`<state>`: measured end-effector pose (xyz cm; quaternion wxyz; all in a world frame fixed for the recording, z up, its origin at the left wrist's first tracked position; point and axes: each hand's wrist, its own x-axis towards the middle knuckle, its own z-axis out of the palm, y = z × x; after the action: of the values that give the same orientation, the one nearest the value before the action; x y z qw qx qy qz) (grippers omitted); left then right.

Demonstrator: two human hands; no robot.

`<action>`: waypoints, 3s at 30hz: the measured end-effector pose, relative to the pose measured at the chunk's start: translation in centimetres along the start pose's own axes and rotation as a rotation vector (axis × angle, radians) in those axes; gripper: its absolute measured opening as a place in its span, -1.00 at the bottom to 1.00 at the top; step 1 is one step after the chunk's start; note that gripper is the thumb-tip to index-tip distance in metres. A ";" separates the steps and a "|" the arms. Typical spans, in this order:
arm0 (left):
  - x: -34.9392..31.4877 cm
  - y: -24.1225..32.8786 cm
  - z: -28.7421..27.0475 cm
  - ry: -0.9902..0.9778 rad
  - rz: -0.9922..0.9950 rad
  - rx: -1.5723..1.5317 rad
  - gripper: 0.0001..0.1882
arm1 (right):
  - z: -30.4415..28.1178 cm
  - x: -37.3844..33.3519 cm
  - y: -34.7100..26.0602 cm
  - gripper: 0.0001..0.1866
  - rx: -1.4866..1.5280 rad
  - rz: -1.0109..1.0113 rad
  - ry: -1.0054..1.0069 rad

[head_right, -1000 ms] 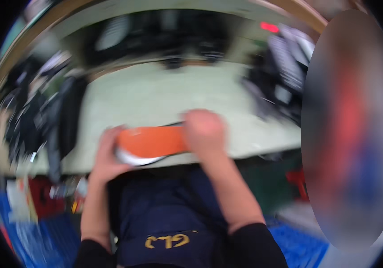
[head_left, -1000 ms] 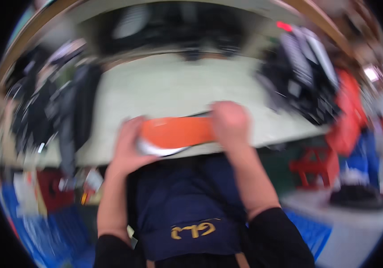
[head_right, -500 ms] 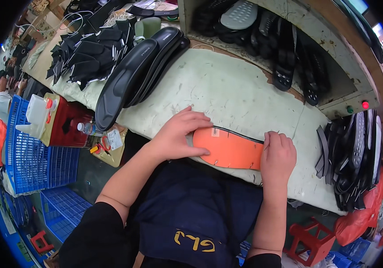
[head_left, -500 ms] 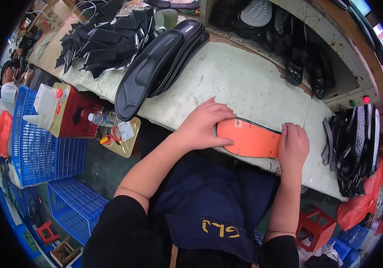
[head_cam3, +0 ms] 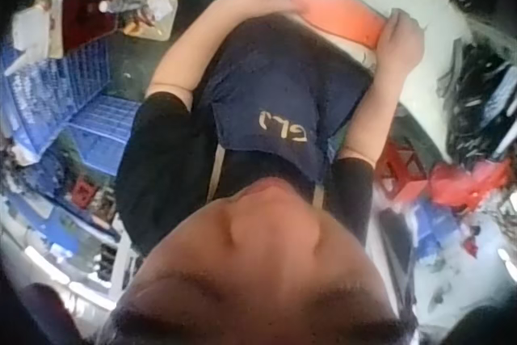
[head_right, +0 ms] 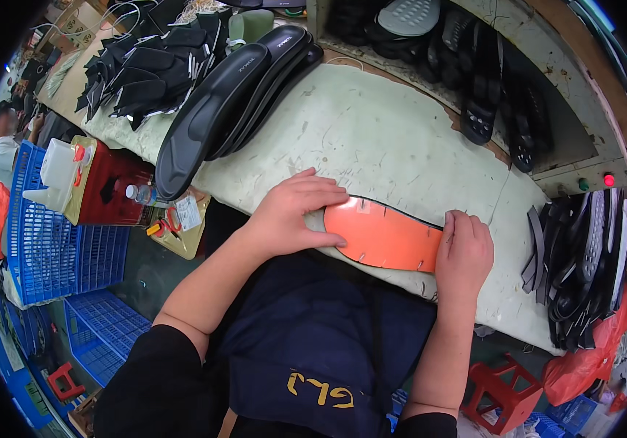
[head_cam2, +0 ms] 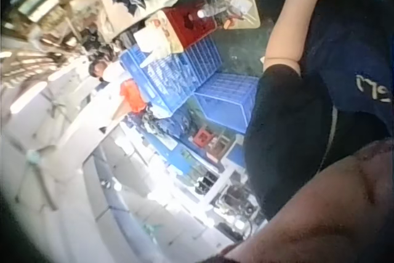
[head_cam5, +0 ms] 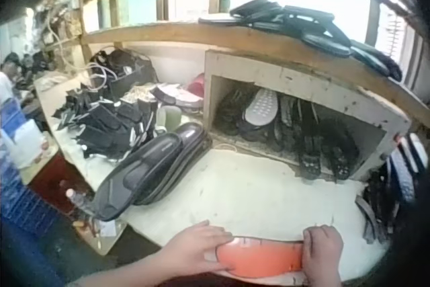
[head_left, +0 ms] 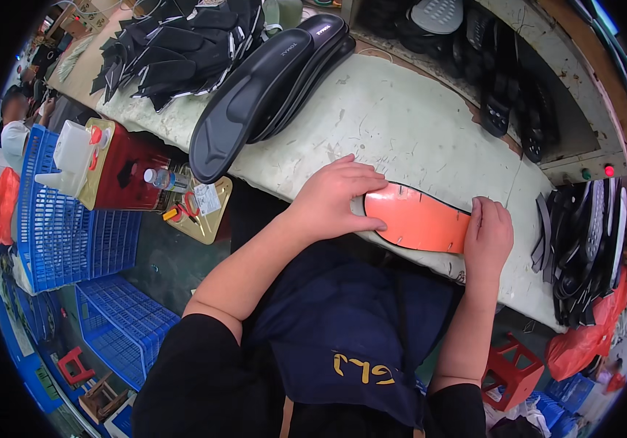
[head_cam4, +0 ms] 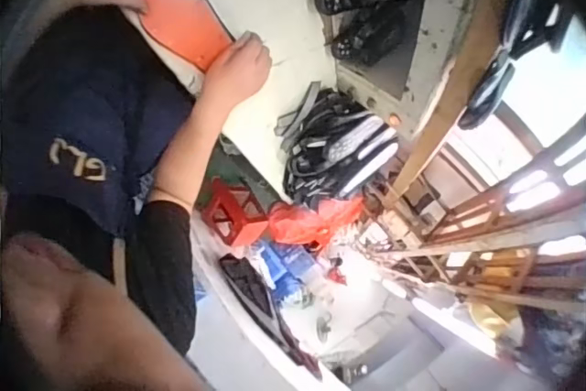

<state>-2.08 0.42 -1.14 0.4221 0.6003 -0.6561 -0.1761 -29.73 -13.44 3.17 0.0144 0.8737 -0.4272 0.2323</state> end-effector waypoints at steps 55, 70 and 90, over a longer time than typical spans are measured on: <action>0.5 0.1 0.0 -0.014 0.032 0.011 -0.40 | 0.5 -5.2 -6.8 -0.92 0.556 -0.261 -0.052; 0.7 0.2 -0.4 -0.034 -0.002 0.012 -0.41 | -1.5 -1.6 -1.9 -0.71 0.585 0.219 0.053; 0.4 0.2 0.1 0.032 0.049 0.040 -0.41 | -1.2 -1.3 -1.4 -0.73 0.550 0.099 0.147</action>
<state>-2.24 0.04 -0.93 0.4246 0.5952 -0.6671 -0.1428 -29.84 -11.32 3.91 -0.2033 0.8037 -0.3880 0.4027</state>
